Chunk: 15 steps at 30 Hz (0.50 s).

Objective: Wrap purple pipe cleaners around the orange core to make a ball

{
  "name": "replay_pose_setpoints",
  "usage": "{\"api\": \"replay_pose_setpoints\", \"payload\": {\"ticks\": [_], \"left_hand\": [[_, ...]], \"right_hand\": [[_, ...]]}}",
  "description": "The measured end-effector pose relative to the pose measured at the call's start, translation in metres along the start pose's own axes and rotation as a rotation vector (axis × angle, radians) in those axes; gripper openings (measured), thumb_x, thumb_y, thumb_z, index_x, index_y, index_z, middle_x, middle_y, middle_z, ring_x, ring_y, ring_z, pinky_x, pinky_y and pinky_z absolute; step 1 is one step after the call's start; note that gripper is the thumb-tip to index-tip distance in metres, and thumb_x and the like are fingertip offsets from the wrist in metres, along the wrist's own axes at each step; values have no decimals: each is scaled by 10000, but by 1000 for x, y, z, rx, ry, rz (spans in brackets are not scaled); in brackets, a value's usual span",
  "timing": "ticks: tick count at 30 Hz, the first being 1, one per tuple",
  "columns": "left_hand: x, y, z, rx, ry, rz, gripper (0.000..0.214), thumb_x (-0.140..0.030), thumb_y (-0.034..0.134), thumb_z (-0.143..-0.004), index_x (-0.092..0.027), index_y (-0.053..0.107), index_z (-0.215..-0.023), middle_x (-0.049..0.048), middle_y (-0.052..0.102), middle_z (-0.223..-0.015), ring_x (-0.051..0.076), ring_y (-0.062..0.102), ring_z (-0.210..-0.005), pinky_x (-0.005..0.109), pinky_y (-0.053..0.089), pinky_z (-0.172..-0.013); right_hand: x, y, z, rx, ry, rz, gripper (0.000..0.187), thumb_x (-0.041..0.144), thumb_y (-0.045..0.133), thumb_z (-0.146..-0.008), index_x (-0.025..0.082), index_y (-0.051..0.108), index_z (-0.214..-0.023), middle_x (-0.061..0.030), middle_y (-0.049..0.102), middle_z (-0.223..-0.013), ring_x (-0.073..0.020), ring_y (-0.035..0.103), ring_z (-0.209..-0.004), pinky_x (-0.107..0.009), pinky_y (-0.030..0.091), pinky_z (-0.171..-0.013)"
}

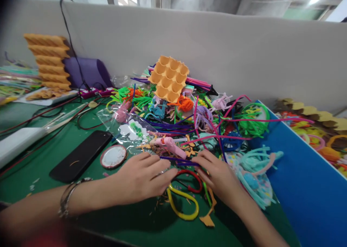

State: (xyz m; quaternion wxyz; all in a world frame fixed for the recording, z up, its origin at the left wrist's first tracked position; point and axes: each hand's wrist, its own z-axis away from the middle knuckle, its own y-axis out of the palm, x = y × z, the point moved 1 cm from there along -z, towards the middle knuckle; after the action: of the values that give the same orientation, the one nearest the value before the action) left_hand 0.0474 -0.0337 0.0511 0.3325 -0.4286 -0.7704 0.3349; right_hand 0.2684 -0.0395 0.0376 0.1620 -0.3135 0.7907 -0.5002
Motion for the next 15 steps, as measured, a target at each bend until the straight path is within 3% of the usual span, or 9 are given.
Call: {"api": "replay_pose_setpoints", "payload": {"ticks": [2,5,10,15], "left_hand": [[7,-7,-8,8,-100,76,207,-246,475,-863,-145,544,-1030,57,633,-940,203,605,-833,329,464,-705],[17,-15,-22,133,-225,414,340,-370,441,-887,-130,500,-1121,112,564,-1150,227,532,-1072,355,444,-877],[27,-14,-38,340,-264,818,297,-379,394,-910,-167,519,-1076,66,636,-991,184,600,-888,279,468,-750],[42,-14,-39,319,-381,947,250,-321,354,-933,-181,518,-1060,17,636,-905,137,584,-806,226,430,-692]], "right_hand": [[11,-7,-3,-18,-63,25,216,158,351,-901,192,562,-933,-61,623,-816,-131,640,-695,-210,493,-565],[26,-16,-12,-68,-153,149,240,159,325,-917,185,560,-961,-57,641,-824,-124,627,-657,-209,440,-509],[38,-31,-32,-176,-204,339,336,177,248,-948,170,578,-883,-49,647,-747,-131,599,-598,-242,387,-496],[35,-42,-49,-233,-284,417,177,172,406,-904,117,573,-890,-54,637,-681,-149,595,-587,-245,388,-490]]}}
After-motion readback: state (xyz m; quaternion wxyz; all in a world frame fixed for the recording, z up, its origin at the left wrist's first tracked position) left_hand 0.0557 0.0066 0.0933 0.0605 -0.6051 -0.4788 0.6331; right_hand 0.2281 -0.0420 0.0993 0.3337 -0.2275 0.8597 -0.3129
